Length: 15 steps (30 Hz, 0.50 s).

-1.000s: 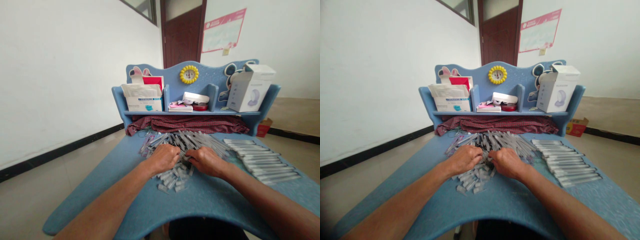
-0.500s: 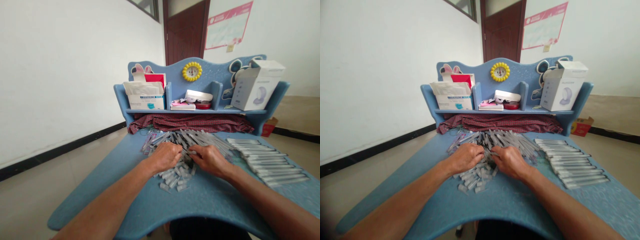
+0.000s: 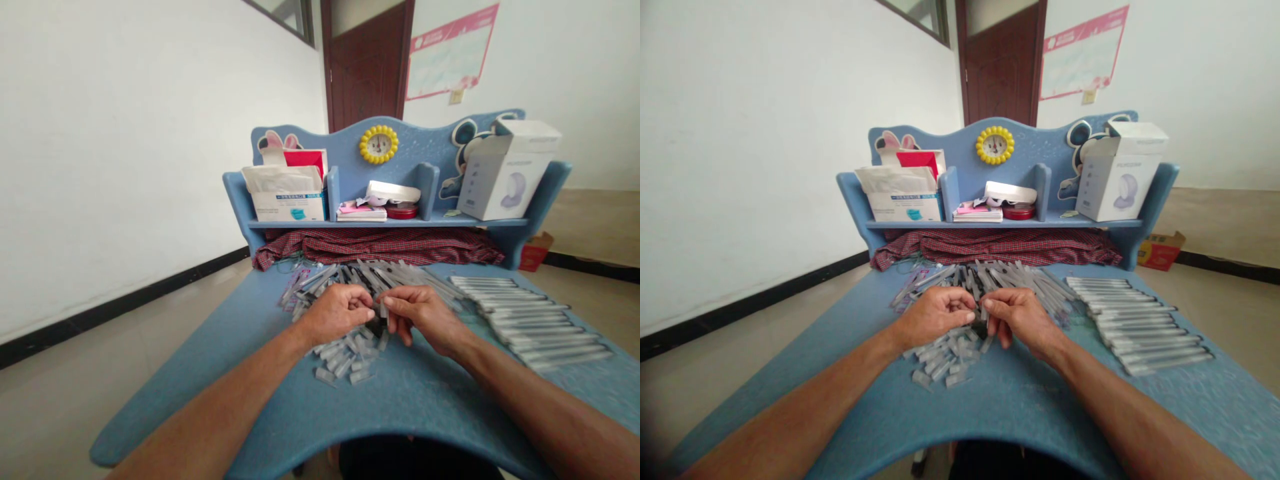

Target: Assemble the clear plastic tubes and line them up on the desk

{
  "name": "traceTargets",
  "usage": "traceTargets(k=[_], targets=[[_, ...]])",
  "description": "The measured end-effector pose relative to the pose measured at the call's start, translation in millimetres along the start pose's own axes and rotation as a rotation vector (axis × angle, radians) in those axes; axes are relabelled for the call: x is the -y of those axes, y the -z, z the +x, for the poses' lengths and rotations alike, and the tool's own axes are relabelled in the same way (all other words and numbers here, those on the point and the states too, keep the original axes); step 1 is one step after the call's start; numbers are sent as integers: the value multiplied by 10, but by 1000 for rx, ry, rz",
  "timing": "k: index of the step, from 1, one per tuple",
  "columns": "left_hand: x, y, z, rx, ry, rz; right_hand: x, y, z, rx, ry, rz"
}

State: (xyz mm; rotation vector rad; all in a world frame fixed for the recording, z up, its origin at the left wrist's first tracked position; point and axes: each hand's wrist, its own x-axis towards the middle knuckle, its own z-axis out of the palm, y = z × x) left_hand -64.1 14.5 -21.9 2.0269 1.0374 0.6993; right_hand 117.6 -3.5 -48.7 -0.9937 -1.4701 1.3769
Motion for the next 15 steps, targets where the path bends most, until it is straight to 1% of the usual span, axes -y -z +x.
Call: traceTargets(k=[3, 6, 8, 10, 14, 15], targets=[[-1, -49, 6, -11, 86, -287, 3, -29, -13, 2, 13, 7], [-10, -66, 9, -40, 157, -458, 13, -47, -20, -19, 22, 24], [-20, -66, 9, -54, 185, -512, 13, -59, -25, -15, 29, 26], [-24, -65, 6, -43, 193, -556, 7, -76, -30, -7, 42, 23], [-16, -70, -4, 70, 154, -624, 11, -109, -43, 20, 67, 2], [-14, -70, -6, 79, 147, -622, 21, -110, -44, 19, 70, -1]])
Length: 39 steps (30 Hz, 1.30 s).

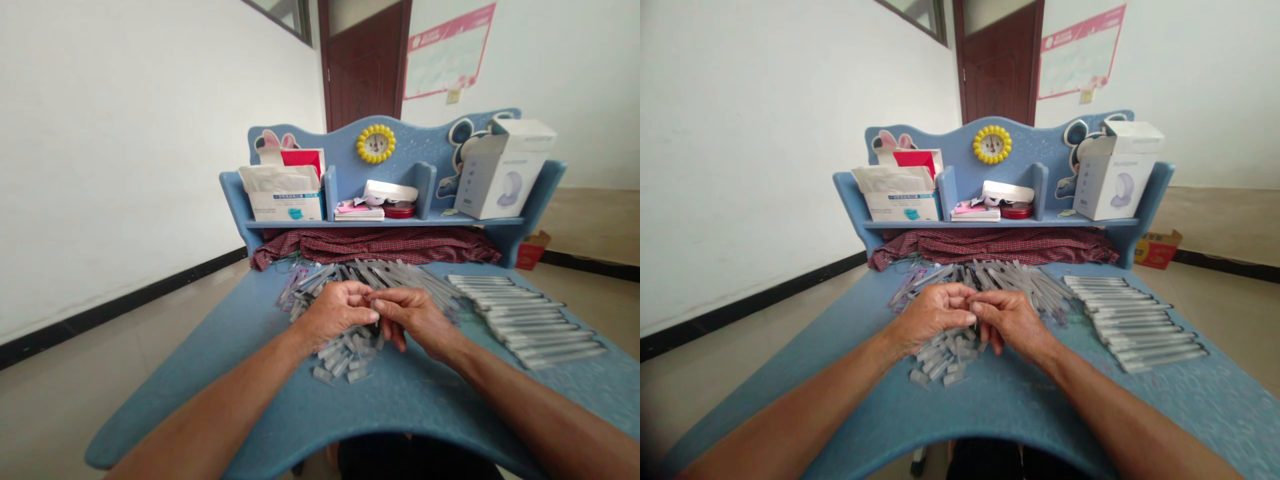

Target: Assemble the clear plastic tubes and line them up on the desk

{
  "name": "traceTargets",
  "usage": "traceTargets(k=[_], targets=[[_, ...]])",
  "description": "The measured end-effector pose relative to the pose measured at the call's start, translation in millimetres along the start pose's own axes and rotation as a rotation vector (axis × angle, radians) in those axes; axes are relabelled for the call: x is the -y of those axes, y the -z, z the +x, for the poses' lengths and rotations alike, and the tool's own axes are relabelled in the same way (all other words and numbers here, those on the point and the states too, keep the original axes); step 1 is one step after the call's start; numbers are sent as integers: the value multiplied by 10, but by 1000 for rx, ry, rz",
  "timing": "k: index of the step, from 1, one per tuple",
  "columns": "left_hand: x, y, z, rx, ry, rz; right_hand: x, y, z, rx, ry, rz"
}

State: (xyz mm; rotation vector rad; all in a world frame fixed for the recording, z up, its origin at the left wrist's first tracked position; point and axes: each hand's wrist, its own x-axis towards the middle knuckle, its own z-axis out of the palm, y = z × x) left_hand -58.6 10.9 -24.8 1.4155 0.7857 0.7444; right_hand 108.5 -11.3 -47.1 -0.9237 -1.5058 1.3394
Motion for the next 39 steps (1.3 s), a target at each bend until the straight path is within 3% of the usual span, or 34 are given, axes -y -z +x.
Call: traceTargets(k=[8, 13, 19, 29, 39], targets=[[-65, 63, 28, -228, -55, 98, 16, 207, 102, -264, 55, -107], [-97, 91, 44, -325, -91, 183, -97, 326, 154, -275, 25, -378], [-123, 59, 22, -356, -92, 208, -131, 305, 128, -255, 155, -852], [-121, 84, 34, -370, -108, 210, -186, 160, 78, -248, 153, -1310], [-122, 92, 29, -392, -112, 187, -202, 122, 97, -343, 173, -1400]])
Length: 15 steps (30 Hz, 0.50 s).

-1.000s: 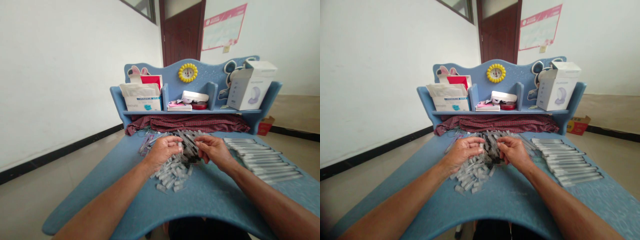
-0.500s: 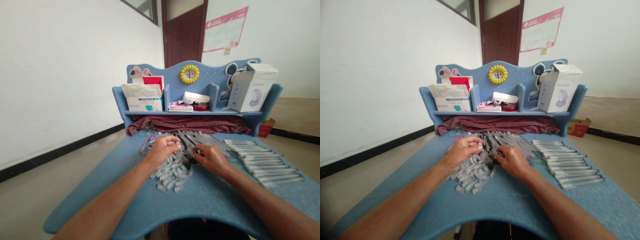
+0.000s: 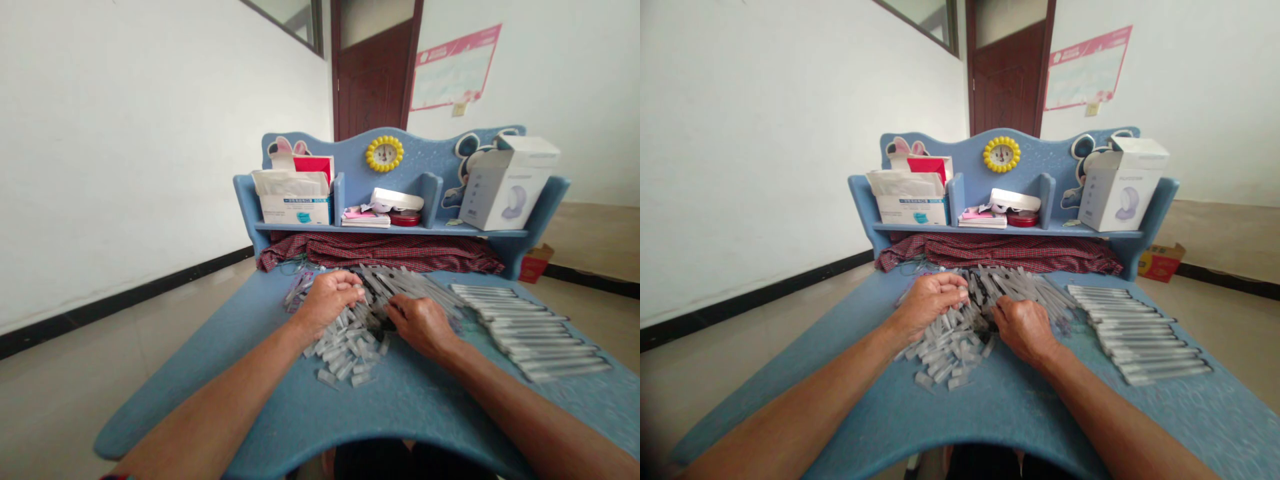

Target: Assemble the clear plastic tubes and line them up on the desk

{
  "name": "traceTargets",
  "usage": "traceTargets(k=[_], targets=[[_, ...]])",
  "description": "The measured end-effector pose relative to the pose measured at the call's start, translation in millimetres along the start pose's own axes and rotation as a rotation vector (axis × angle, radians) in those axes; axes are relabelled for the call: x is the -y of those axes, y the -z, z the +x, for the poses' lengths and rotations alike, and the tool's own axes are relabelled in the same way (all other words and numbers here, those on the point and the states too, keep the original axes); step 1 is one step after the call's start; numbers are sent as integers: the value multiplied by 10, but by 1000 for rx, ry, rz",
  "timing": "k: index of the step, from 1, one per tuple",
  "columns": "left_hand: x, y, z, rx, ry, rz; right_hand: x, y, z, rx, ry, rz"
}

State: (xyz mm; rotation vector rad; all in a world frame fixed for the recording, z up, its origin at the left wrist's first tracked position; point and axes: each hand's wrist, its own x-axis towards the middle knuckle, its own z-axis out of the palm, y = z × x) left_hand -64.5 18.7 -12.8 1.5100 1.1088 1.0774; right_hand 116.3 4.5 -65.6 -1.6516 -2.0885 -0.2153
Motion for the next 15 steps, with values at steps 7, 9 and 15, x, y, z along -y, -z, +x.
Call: traceTargets(k=[7, 9, 15], targets=[[29, 75, 62, -46, -11, -16, -129, 59, 22, -204, -3, 83], [46, 112, 95, -67, -21, -45, -163, 119, 31, -279, 1, 156], [112, 251, 199, -173, 44, -276, -121, 376, -21, -378, 97, 453]])
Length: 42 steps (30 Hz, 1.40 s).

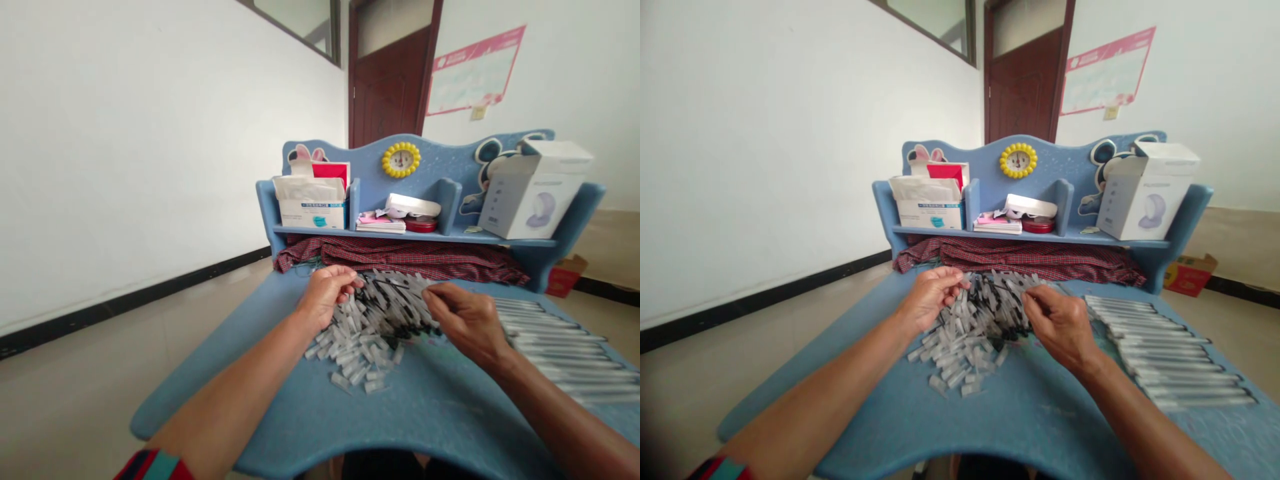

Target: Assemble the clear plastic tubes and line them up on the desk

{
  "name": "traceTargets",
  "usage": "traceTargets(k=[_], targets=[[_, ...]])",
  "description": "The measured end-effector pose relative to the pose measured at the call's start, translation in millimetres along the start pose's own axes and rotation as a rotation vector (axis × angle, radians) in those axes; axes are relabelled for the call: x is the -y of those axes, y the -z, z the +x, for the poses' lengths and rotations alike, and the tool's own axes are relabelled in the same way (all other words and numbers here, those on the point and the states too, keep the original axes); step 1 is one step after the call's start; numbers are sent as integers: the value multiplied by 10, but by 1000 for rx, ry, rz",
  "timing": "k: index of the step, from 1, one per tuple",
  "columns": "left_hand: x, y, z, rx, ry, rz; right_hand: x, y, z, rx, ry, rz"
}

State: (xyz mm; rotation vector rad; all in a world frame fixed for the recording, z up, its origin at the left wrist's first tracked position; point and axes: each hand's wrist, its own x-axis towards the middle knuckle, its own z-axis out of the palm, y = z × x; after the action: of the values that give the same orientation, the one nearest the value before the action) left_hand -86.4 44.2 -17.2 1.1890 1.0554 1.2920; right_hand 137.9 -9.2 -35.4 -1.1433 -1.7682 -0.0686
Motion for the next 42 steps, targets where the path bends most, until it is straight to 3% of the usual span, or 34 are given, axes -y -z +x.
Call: traceTargets(k=[8, 16, 26, 32, 42], targets=[[-4, 70, 45, -75, 35, -123, 189, 59, -30, -19, 51, 78], [-25, 65, 36, -70, 41, 28, 55, 103, 18, 25, -10, 26], [10, 42, 29, 13, 5, 225, -5, 487, 111, 319, 180, -35], [15, 37, 24, 35, 5, 261, 33, 384, 34, 365, 338, -158], [11, 25, 2, 39, -12, 269, 111, 206, -81, 310, 594, -370]])
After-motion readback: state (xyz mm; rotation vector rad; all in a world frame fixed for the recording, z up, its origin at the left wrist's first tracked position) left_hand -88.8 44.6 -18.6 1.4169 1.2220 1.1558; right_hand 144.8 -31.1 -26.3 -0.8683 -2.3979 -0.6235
